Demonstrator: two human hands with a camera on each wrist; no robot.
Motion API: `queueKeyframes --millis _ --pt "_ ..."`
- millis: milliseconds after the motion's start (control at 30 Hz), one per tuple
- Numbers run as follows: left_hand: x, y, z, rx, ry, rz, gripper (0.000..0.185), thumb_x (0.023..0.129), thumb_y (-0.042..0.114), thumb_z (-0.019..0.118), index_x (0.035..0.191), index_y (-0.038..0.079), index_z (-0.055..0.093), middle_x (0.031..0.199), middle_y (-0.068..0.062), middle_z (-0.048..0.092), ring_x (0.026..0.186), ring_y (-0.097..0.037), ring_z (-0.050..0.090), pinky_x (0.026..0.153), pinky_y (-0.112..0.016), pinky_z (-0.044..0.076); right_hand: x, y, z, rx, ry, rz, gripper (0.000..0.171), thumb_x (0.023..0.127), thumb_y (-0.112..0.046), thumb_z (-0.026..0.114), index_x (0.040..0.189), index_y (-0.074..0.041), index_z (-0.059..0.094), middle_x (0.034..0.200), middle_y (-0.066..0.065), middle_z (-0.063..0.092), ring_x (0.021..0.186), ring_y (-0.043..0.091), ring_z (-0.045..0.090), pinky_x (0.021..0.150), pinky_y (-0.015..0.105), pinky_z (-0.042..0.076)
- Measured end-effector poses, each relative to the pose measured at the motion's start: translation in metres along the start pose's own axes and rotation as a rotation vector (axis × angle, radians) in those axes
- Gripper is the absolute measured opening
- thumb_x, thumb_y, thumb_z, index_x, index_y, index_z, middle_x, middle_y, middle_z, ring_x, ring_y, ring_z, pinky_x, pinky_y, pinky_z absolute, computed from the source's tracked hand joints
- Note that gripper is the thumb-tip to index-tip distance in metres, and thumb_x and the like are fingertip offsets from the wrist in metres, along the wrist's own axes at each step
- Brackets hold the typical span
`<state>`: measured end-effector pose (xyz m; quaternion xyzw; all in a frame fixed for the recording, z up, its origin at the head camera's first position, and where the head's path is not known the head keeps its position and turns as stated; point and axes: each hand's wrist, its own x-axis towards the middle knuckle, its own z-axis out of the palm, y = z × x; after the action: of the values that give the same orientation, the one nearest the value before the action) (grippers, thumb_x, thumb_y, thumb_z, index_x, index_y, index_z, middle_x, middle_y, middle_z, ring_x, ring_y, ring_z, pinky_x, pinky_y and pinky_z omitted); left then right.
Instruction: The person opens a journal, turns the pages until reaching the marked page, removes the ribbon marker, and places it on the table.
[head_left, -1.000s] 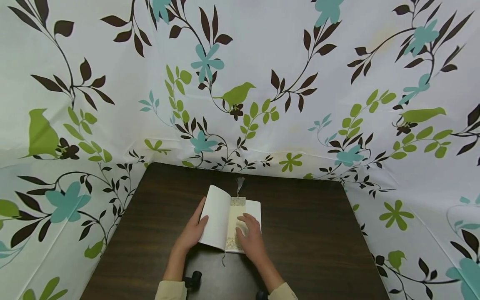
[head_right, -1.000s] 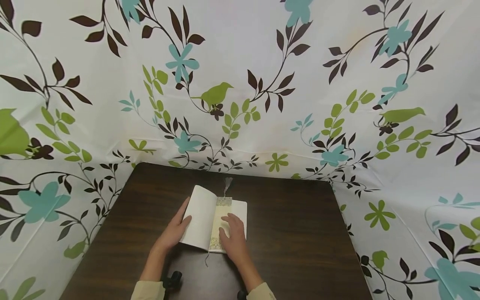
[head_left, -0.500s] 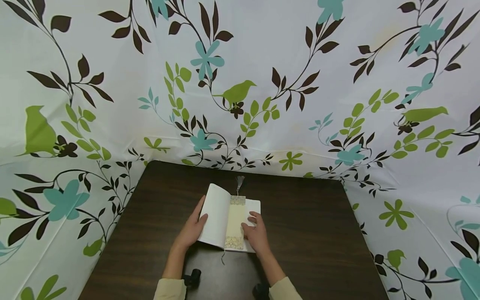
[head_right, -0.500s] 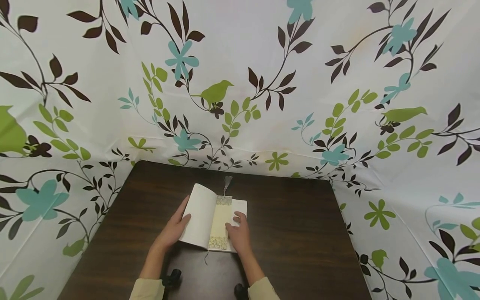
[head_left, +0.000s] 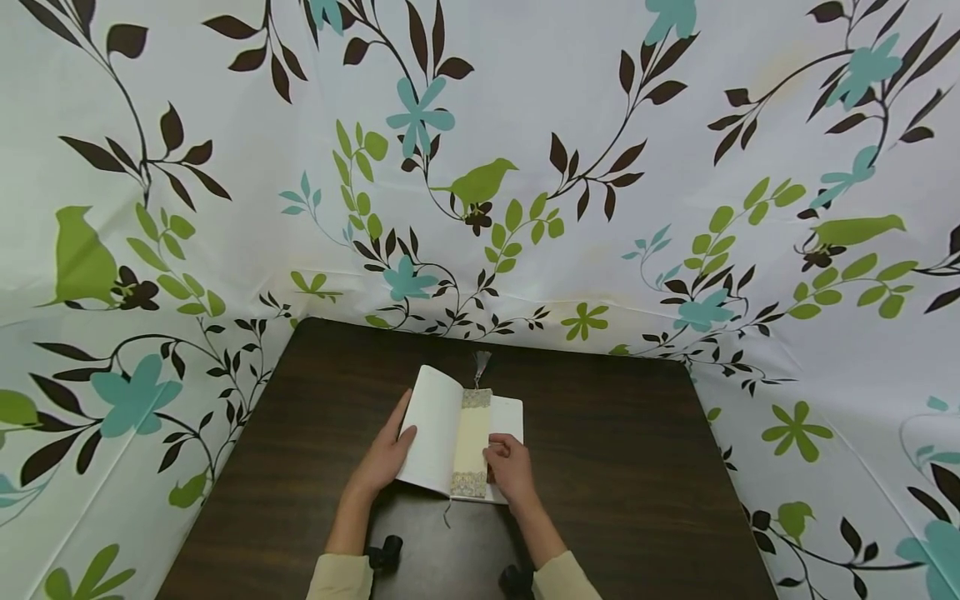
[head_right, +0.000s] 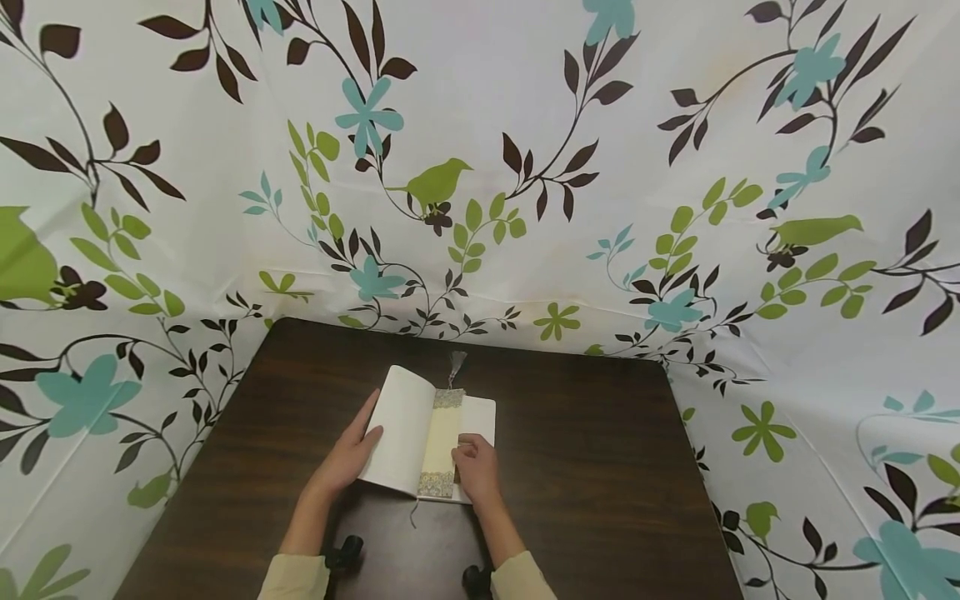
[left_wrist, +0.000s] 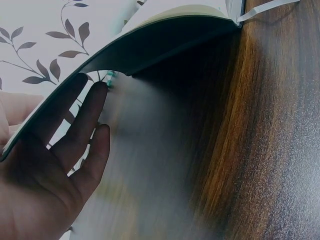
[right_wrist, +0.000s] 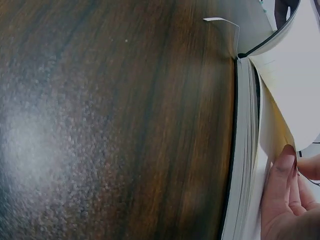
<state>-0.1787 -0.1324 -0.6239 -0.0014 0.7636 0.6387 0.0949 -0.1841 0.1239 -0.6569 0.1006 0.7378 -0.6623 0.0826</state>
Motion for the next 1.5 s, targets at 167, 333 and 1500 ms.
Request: queueKeyframes --millis 167,333,1500 --pt "0.0 -0.001 0.0 0.006 0.008 -0.014 0.069 0.117 0.018 0.046 0.174 0.036 0.013 0.182 -0.008 0.014 0.149 -0.035 0.04 0.116 -0.054 0.034 0.0 -0.002 -0.003 0.014 0.008 -0.003 0.035 0.098 -0.001 0.068 0.129 0.013 0.065 0.097 0.011 0.072 0.067 0.011 0.057 0.055 0.025 0.051" --pt "0.001 -0.002 0.0 -0.002 0.006 -0.009 0.069 0.117 0.018 0.046 0.174 0.037 0.012 0.182 -0.006 0.013 0.158 -0.033 0.029 0.122 -0.057 0.028 0.002 -0.005 -0.015 0.002 0.062 0.012 0.033 0.099 -0.003 0.069 0.129 0.011 0.066 0.102 0.015 0.073 0.071 0.013 0.059 0.057 0.028 0.052" --pt "-0.001 0.002 -0.001 0.002 0.007 -0.022 0.068 0.117 0.024 0.045 0.174 0.037 0.01 0.183 -0.001 0.009 0.168 -0.03 0.01 0.13 -0.062 0.016 0.021 0.014 -0.119 -0.323 0.201 0.032 0.034 0.105 -0.008 0.062 0.135 0.006 0.068 0.115 0.023 0.073 0.098 0.028 0.069 0.075 0.032 0.052"
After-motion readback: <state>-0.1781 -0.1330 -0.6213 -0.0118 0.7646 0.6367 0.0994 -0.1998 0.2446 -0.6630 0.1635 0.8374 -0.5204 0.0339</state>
